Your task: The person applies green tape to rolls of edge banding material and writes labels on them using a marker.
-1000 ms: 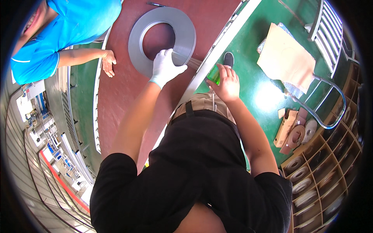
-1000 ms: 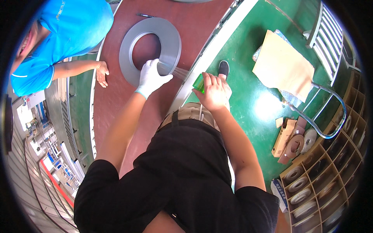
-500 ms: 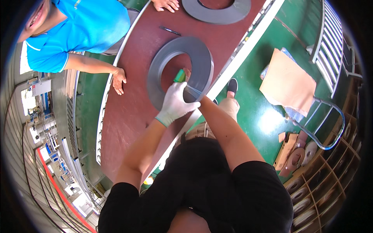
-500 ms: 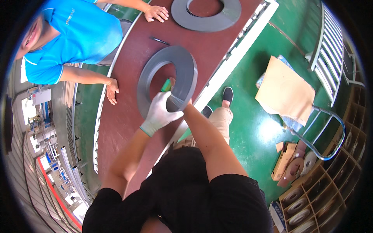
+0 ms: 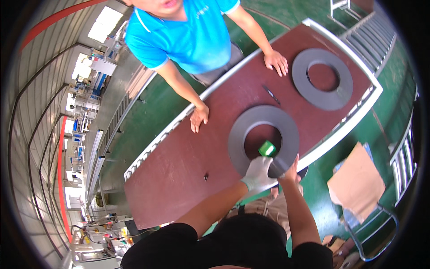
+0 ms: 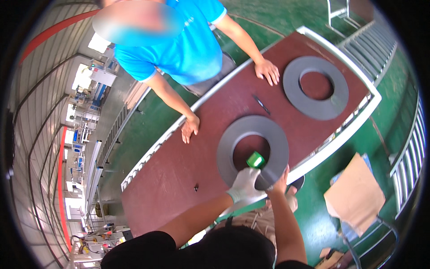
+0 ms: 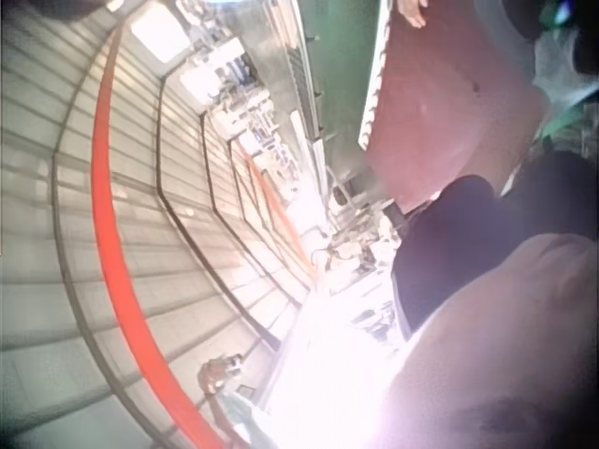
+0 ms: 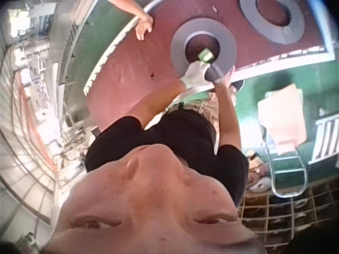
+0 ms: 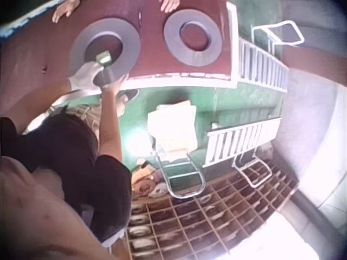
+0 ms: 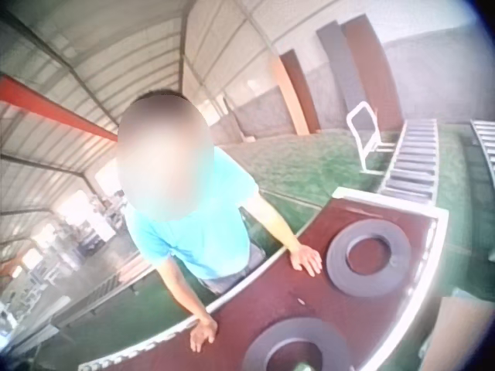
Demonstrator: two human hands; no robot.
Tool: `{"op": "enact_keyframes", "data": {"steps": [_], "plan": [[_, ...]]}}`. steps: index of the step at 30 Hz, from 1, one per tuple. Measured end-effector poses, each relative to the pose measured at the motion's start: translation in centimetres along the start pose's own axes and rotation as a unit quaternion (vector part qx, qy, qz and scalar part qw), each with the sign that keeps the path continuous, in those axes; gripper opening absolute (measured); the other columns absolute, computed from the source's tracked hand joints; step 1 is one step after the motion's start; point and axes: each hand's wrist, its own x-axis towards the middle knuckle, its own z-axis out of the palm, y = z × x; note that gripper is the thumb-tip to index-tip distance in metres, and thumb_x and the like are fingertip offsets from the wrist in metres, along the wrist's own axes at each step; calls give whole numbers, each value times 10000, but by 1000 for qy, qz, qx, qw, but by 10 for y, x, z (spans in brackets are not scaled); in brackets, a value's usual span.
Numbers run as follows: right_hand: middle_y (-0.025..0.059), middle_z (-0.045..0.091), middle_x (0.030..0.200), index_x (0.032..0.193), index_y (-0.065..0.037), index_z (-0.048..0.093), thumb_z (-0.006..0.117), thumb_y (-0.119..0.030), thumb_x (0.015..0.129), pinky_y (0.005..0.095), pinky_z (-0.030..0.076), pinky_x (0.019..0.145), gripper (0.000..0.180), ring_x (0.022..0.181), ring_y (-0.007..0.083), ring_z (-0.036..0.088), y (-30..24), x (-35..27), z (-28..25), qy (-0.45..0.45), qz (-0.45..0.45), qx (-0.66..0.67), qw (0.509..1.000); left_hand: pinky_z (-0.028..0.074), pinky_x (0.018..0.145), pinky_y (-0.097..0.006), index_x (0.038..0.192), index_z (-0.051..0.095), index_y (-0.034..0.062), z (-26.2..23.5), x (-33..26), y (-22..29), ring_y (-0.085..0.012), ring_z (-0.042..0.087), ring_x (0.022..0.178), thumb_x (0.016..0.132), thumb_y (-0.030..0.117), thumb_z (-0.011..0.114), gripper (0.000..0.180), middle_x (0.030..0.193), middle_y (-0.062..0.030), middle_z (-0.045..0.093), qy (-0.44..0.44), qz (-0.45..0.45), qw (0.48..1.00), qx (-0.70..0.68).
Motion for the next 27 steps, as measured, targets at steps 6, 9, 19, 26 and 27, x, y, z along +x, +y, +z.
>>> {"op": "enact_keyframes", "data": {"steps": [6, 9, 19, 26, 27], "plan": [[243, 425, 1638, 1513, 11, 507, 800, -252, 832, 547, 212, 1307, 787, 1591, 416, 276, 37, -74, -9, 76, 177, 14, 981, 511, 944, -514, 1207, 644, 5, 46, -9, -25, -392, 653, 1079, 701, 458, 861, 713, 1116, -202, 673, 14, 14, 999, 26], [268, 485, 1577, 1478, 31, 537, 797, -207, 838, 535, 370, 1230, 731, 1481, 458, 442, 49, -81, -29, 80, 163, 105, 978, 510, 943, -496, 1214, 648, 6, 55, -8, -28, -375, 659, 1073, 688, 452, 862, 723, 1110, -190, 678, 25, 23, 999, 36], [195, 496, 1537, 1584, -154, 428, 841, -408, 836, 507, 409, 1172, 892, 1383, 373, 544, -80, 52, -34, -60, 43, 7, 997, 504, 954, -488, 1207, 655, 36, 83, -17, -52, -357, 655, 1086, 722, 433, 834, 652, 1161, -157, 689, -8, 2, 997, 75], [166, 628, 1278, 1482, -244, 564, 810, -358, 825, 507, 559, 979, 711, 1099, 393, 708, -84, 91, -42, -77, 40, 12, 996, 497, 983, -512, 1299, 630, 29, 67, -24, -44, -389, 636, 1122, 742, 579, 834, 809, 1270, -205, 643, 61, 19, 995, 70], [186, 629, 1311, 1475, -255, 581, 809, -369, 797, 517, 579, 956, 725, 1126, 406, 701, -88, 92, -59, -84, 17, 26, 996, 495, 991, -517, 1317, 626, 30, 68, -26, -40, -397, 631, 1136, 742, 595, 832, 832, 1288, -210, 633, 72, 16, 995, 70]]}}
